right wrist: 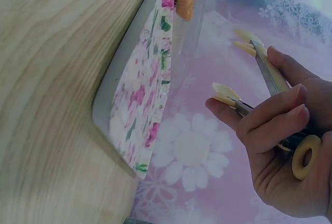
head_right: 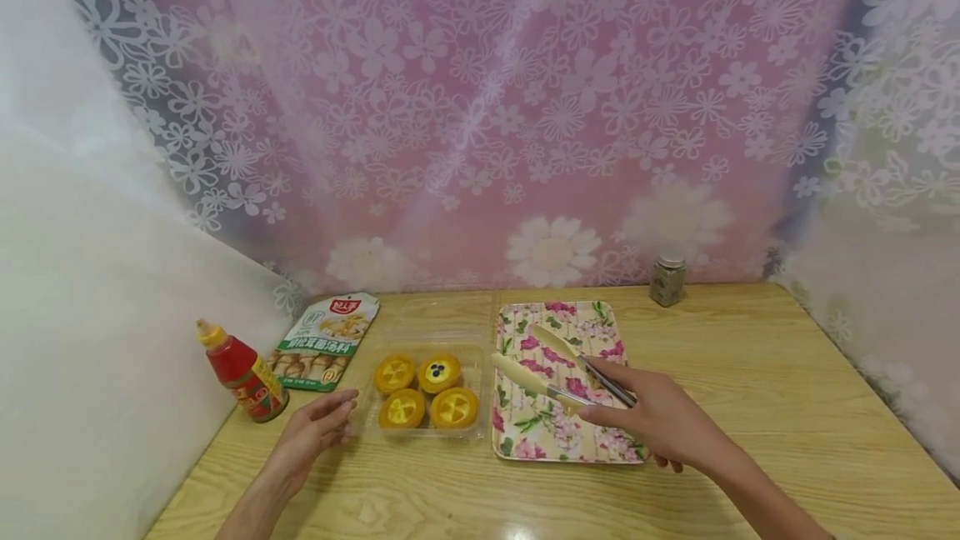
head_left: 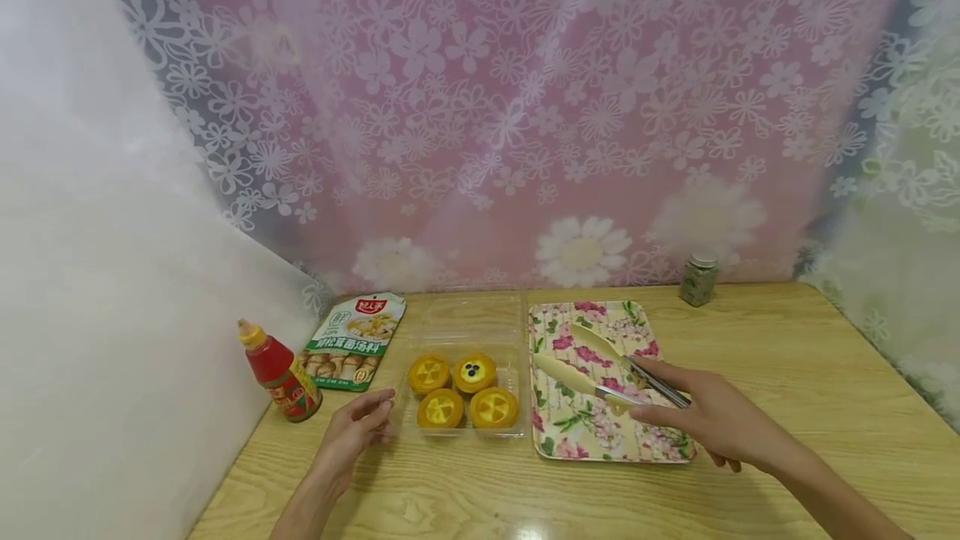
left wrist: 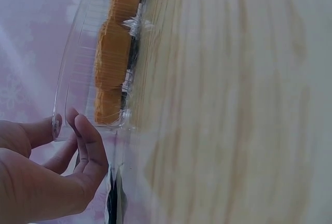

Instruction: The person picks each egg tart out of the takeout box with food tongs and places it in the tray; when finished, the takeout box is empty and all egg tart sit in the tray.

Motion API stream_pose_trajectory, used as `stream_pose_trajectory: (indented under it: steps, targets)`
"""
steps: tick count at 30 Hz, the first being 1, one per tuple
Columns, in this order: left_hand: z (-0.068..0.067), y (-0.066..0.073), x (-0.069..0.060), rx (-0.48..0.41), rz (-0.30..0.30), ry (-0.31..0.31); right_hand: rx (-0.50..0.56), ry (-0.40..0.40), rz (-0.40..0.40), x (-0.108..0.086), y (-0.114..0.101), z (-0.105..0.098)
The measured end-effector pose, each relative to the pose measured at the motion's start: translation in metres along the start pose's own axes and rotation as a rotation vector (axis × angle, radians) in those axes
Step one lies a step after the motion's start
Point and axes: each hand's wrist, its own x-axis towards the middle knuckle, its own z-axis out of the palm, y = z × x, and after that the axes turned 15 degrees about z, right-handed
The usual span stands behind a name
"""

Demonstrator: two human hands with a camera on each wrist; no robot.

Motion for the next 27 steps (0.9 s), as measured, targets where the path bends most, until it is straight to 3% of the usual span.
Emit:
stream_pose_trajectory:
  steps: [6,14,20,27]
  targets:
    - [0.000,-0.002,0.000,-0.005,-0.004,0.004,-0.048,0.057,-0.034,0.008,-0.017,0.013]
    - [0.000,-0.003,0.000,-0.007,0.002,0.003,-0.117,0.083,-0.177,0.023,-0.038,0.027]
    - [-0.002,-0.001,-0.001,-0.006,0.008,0.006,-0.121,0.053,-0.160,0.034,-0.054,0.040]
    - [-0.001,-0.001,0.000,-0.013,0.000,-0.005,-0.204,0.058,-0.146,0.044,-0.070,0.051]
